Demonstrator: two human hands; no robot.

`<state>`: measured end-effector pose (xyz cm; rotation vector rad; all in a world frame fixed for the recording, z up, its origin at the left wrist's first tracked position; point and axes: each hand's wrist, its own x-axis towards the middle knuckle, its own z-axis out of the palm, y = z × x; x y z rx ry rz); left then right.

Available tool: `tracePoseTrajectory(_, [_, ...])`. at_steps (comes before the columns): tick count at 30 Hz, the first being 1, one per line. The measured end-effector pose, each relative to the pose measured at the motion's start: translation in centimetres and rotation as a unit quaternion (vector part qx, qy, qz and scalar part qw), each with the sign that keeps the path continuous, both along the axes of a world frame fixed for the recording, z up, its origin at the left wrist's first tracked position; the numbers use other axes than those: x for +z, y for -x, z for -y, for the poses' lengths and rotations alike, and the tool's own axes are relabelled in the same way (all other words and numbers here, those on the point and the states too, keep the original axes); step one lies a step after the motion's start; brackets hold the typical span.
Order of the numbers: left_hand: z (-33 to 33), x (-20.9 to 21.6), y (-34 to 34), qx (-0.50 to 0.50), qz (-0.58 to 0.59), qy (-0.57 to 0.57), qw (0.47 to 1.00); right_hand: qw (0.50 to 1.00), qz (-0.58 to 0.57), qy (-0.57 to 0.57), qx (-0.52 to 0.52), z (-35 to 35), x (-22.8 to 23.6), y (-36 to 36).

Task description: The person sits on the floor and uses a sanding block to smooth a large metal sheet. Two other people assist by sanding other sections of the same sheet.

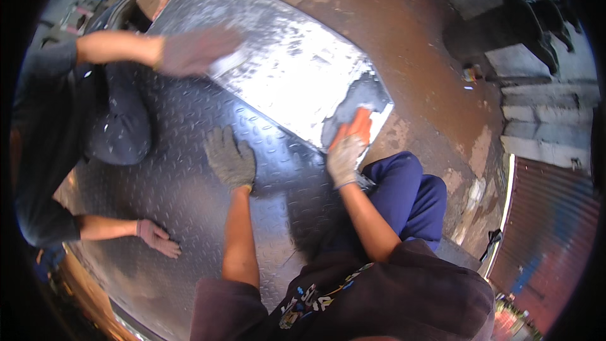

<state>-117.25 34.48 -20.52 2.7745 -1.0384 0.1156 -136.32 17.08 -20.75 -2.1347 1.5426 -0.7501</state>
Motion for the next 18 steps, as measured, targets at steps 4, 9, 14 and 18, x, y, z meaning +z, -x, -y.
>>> tracePoseTrajectory(4, [-0.1, -0.2, -0.2, 0.001, 0.022, -0.02, 1.0, 0.968, -0.029, 0.086, 0.234, 3.5, -0.2, 2.0])
tracePoseTrajectory(9, [0.9, -0.7, 0.7, -0.027, 0.011, -0.016, 0.999, 0.994, 0.061, 0.054, -0.071, 11.0, -6.5, 6.1])
tracePoseTrajectory(14, [0.1, -0.5, 0.1, -0.023, 0.036, -0.029, 0.999, 0.998, -0.001, -0.044, -0.034, 0.6, -2.5, 2.1])
tracePoseTrajectory(18, [0.2, -2.0, 0.4, -0.039, 0.028, -0.022, 0.999, 0.999, -0.004, -0.032, -0.022, 0.9, -3.9, 4.2])
